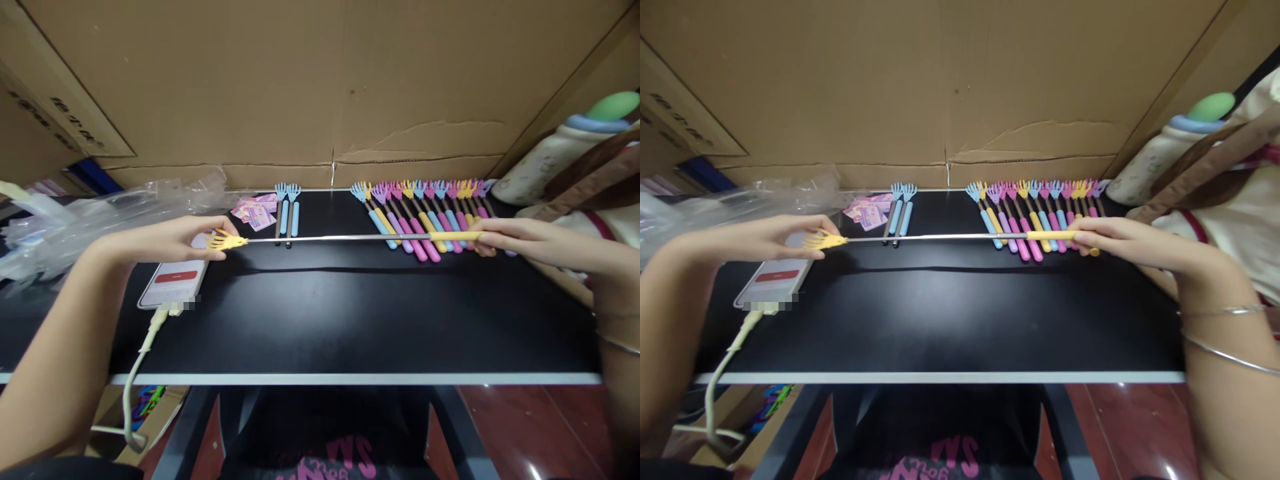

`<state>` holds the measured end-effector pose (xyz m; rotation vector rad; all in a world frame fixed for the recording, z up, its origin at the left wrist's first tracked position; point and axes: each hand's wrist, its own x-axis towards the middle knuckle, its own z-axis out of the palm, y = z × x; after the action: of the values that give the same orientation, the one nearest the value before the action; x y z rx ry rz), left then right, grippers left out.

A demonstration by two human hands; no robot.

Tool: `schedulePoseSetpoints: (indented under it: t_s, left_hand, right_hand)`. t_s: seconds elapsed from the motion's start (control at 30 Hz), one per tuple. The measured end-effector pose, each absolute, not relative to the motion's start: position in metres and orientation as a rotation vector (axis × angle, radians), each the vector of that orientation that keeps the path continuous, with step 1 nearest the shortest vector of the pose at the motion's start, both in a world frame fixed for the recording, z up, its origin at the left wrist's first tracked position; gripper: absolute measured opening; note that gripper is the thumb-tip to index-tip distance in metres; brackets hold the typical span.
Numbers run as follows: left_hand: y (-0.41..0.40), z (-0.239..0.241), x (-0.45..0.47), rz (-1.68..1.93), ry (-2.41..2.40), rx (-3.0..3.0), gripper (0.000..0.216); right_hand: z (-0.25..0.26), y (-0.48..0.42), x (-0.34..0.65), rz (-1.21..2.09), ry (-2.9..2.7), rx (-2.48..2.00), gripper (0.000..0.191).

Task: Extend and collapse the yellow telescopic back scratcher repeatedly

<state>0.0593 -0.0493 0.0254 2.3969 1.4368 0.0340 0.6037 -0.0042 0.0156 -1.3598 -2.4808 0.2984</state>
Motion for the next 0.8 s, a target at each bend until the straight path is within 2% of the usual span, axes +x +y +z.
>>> schedulePoseSetpoints:
  t_s: [0.07,0.13,0.37,0.57,0.8]
  left_hand:
    - [-0.047,0.021,0.064,0.047,1.448,2.405,0.028]
    - [-0.045,0.018,0.069,0.103,1.407,2.425,0.028]
    - [-0.052,0.012,0.099,0.135,1.306,2.555,0.039]
    - [-0.054,-0.001,0.119,0.146,1.239,2.819,0.03]
    - [-0.062,-0.009,0.148,0.182,1.138,3.086,0.031]
  right_hand:
    - [0.012,-0.002,0.602,0.633,-2.587,-1.373,0.054]
    - [0.009,-0.002,0.597,0.72,-2.597,-1.384,0.048]
    - [0.006,-0.018,0.555,0.621,-2.671,-1.254,0.04]
    - [-0.009,-0.021,0.54,0.4,-2.755,-1.177,0.037]
    - [-0.022,-0.037,0.508,0.159,-2.766,-0.956,0.03]
